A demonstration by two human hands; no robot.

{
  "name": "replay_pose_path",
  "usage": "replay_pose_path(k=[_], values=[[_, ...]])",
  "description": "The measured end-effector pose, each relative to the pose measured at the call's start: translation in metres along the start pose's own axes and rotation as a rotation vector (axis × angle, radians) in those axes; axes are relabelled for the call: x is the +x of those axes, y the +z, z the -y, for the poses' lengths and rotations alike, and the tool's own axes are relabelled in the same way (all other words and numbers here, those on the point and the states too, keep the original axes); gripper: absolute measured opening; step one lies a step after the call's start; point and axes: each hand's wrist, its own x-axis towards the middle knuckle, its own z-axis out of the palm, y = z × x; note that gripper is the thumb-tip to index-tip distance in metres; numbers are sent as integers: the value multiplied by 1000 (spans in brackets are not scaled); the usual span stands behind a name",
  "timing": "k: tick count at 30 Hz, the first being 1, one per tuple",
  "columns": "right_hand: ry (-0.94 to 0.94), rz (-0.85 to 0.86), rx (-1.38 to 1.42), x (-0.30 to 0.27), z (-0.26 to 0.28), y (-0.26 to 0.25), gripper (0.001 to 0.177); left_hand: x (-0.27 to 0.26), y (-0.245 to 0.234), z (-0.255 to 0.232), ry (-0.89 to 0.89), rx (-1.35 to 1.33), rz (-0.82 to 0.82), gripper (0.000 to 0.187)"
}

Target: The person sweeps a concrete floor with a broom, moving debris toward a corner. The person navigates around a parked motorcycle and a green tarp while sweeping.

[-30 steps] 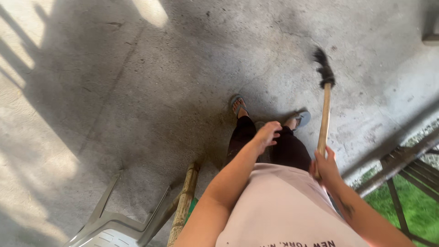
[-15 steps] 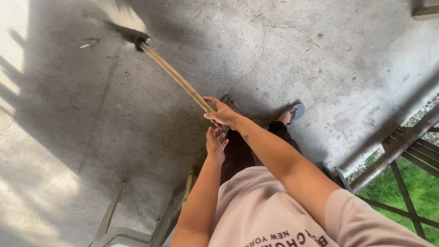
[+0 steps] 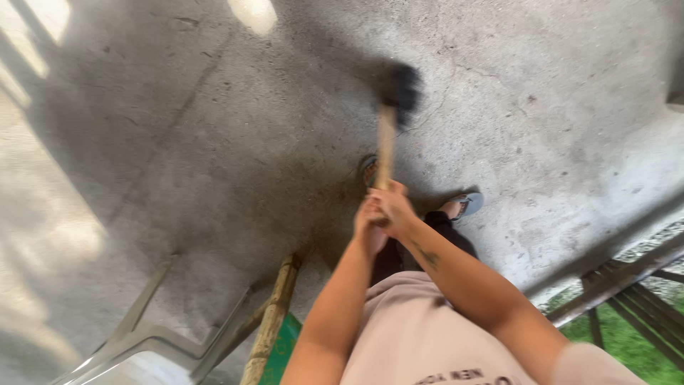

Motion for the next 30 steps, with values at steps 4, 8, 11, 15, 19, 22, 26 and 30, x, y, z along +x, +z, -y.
replay_pose_path(k=[4, 8, 11, 15, 19, 22, 26, 30], values=[[-54, 319, -521, 54, 23, 67, 71, -4, -12, -56, -51, 314, -501, 43], [-108, 537, -351, 27, 28, 77, 70, -14, -10, -77, -6, 243, -527, 52], [-311, 400, -310, -52, -12, 44, 63, -14, -9, -66, 26, 74, -336, 59], [36, 64, -143, -121, -35, 14, 58, -27, 14, -60, -87, 185, -492, 55], [105, 24, -77, -46, -25, 39, 51, -34, 26, -68, -115, 161, -504, 57], [-34, 256, -644, 44, -4, 83, 56, -37, 21, -76, -88, 143, -454, 59], [-280, 366, -1078, 101, 14, 114, 69, -40, 2, -91, 0, 169, -470, 55], [-507, 449, -1052, 76, -5, 77, 70, -43, -12, -98, 9, 166, -493, 55]])
